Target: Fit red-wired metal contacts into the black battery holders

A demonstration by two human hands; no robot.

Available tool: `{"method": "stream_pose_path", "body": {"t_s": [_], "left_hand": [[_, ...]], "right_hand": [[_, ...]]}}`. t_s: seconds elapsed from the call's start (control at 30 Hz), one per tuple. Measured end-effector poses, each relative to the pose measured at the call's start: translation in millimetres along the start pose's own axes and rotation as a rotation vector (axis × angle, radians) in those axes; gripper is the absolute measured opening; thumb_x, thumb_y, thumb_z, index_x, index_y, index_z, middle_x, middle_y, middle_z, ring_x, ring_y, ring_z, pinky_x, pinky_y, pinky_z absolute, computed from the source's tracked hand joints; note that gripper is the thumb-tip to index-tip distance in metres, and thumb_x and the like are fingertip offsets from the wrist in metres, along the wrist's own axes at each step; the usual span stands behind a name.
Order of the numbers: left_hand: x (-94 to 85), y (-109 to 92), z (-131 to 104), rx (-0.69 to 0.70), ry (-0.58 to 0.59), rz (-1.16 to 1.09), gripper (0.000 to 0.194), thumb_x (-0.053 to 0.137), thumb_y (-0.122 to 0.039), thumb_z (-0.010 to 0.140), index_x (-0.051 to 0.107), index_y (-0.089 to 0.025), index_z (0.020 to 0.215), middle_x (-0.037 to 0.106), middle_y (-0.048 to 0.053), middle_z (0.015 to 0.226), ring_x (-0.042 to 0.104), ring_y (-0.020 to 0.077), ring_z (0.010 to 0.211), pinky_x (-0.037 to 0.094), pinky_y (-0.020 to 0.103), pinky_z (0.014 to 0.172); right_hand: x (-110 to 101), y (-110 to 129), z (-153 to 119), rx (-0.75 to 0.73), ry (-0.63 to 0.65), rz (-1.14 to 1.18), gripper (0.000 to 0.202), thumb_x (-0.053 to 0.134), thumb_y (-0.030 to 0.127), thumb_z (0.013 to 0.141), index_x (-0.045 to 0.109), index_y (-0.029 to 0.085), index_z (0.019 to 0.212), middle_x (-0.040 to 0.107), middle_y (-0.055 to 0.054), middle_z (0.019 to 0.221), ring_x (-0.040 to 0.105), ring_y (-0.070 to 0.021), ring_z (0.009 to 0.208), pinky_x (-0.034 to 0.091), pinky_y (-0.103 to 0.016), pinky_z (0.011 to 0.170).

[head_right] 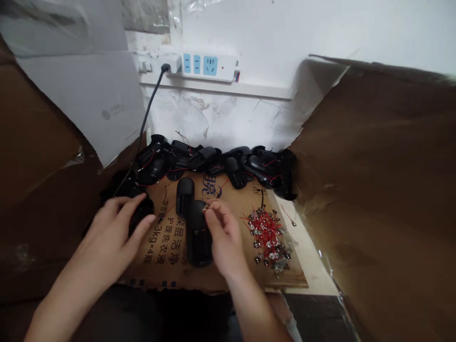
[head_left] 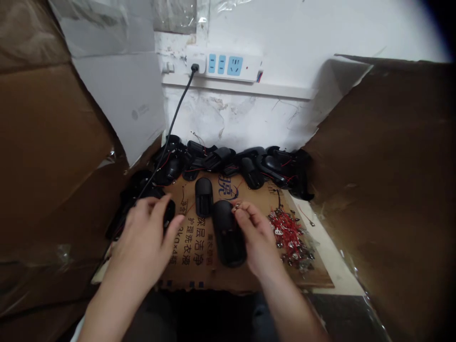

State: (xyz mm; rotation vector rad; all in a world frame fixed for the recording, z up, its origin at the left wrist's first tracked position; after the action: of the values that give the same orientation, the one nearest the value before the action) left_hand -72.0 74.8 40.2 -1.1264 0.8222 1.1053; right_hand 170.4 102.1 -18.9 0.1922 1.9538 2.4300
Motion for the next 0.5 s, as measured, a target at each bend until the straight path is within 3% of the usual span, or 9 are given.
{"method": "stream_pose_path", "body": {"t_s": [0.1, 0.17, 0.27, 0.33, 0.4, 0.5], "left_hand": [[12.4, -20, -9, 0.124, 0.14, -0.283, 0.097, 0.076, -0.065, 0.089, 0.039, -0.028, 0.171, 0.07, 0.016, 0.148, 0.074, 0.0378, 0.124, 0.061, 0.046, 0.097], [19.9, -17, -12, 0.112, 0.206, -0.332, 0.115, 0.086, -0.057, 0.08, 0.028, -0.028, 0.175, 0.07, 0.018, 0.149, 0.076, 0.0379, 0.122, 0.061, 0.044, 0.094], [23.3, 3, -11, 0.027, 0.272, -0.284, 0.102, 0.084, -0.044, 0.079, 0.04, -0.026, 0.17, 0.076, 0.016, 0.138, 0.078, 0.037, 0.116, 0.061, 0.042, 0.089], [23.6, 16, -8, -0.029, 0.323, -0.232, 0.09, 0.08, -0.038, 0.08, 0.049, -0.026, 0.164, 0.08, 0.013, 0.128, 0.08, 0.0359, 0.11, 0.061, 0.04, 0.085], [24.4, 25, -5, -0.089, 0.346, -0.149, 0.087, 0.076, -0.035, 0.081, 0.05, -0.025, 0.164, 0.081, 0.014, 0.123, 0.08, 0.0368, 0.108, 0.061, 0.041, 0.085], [28.2, 31, 1, -0.155, 0.323, 0.003, 0.092, 0.076, -0.037, 0.085, 0.043, -0.021, 0.17, 0.078, 0.021, 0.126, 0.078, 0.0413, 0.111, 0.06, 0.047, 0.089]], "right_hand": [[47, -10, -17, 0.094, 0.083, 0.202, 0.024, 0.066, 0.049, 0.103, 0.067, 0.026, 0.103, 0.066, -0.007, 0.126, 0.063, -0.0242, 0.113, 0.054, -0.037, 0.099], [75, -17, -24, 0.158, 0.197, 0.299, 0.026, 0.064, 0.053, 0.103, 0.065, 0.027, 0.107, 0.065, -0.006, 0.119, 0.065, -0.0223, 0.102, 0.056, -0.037, 0.093], [95, -16, -22, 0.149, 0.363, 0.282, 0.025, 0.053, 0.051, 0.109, 0.06, 0.028, 0.113, 0.064, -0.006, 0.109, 0.065, -0.0213, 0.088, 0.059, -0.037, 0.077], [93, -3, -12, -0.066, 0.407, 0.01, 0.019, 0.045, 0.038, 0.112, 0.059, 0.026, 0.11, 0.066, -0.01, 0.117, 0.066, -0.0257, 0.105, 0.06, -0.045, 0.092], [90, 10, -3, -0.312, 0.421, -0.373, 0.018, 0.042, 0.024, 0.11, 0.06, 0.023, 0.108, 0.069, -0.015, 0.128, 0.059, -0.0317, 0.128, 0.049, -0.056, 0.113], [86, 4, 2, -0.412, 0.465, -0.787, 0.022, 0.042, 0.013, 0.106, 0.062, 0.019, 0.112, 0.069, -0.019, 0.14, 0.05, -0.0388, 0.141, 0.039, -0.065, 0.119]]}}
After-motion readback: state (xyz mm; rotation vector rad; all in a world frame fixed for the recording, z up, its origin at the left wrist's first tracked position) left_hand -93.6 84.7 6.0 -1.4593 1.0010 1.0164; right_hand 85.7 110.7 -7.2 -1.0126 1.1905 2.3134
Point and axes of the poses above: each hand's wrist, its own z-axis towards the middle knuckle, its own x-axis out of the palm, y = z × x, the point moved 7 cm from there along z, towards the middle knuckle
